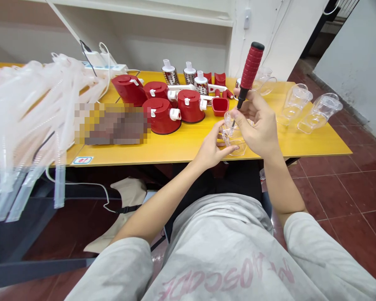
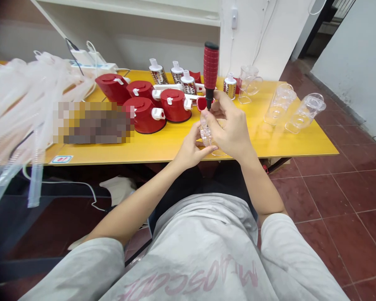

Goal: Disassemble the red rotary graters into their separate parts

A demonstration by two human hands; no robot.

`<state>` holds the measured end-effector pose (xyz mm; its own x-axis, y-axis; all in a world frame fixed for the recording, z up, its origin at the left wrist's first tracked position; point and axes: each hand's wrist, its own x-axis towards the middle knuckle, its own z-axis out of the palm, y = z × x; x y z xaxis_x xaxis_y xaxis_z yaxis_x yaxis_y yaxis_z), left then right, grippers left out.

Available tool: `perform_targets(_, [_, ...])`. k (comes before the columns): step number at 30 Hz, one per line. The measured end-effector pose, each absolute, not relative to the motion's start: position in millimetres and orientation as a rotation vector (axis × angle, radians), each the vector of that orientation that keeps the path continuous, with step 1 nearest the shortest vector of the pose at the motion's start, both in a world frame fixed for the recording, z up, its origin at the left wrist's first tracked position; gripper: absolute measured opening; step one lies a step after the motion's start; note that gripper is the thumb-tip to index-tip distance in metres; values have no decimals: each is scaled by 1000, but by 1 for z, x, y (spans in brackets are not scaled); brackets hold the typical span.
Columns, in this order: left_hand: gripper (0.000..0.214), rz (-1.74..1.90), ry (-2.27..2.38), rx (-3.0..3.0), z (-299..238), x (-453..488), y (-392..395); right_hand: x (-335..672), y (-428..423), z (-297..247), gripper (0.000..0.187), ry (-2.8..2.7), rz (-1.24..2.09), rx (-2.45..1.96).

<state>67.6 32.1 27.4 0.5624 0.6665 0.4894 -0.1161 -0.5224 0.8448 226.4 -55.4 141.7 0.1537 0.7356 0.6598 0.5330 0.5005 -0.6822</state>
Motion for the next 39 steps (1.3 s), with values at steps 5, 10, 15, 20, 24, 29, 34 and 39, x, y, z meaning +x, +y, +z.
perform_targets(5, [102,1070,449,1879,25,69,33,228,-50,141,54,-1498,159,-1153])
perform_targets(10, [102,1075,443,1879,25,69,33,231,-47,137,61,-1463,218,-1102])
perform_targets(15, [103,1065,451,1868,25,68,33,235,-48,137,55,-1493,238,-1099])
perform_targets(20, [102,1045,469,1891,25,67,34,233,-53,140,56,-1550,268,-1106])
perform_targets(24, [100,1063,458,1913,26,68,33,228,-53,145,55,-1536,214,-1120])
perform_targets(29, [99,1077,433,1920,27,69,33,232,-50,149,53,-1526,241,-1107])
perform_targets(34, [100,1090,431,1922,26,69,34,239,-45,144,59,-1507,328,-1072])
perform_targets(39, [99,1099,427,1929,26,69,34,240,-46,143,60,-1518,360,-1060])
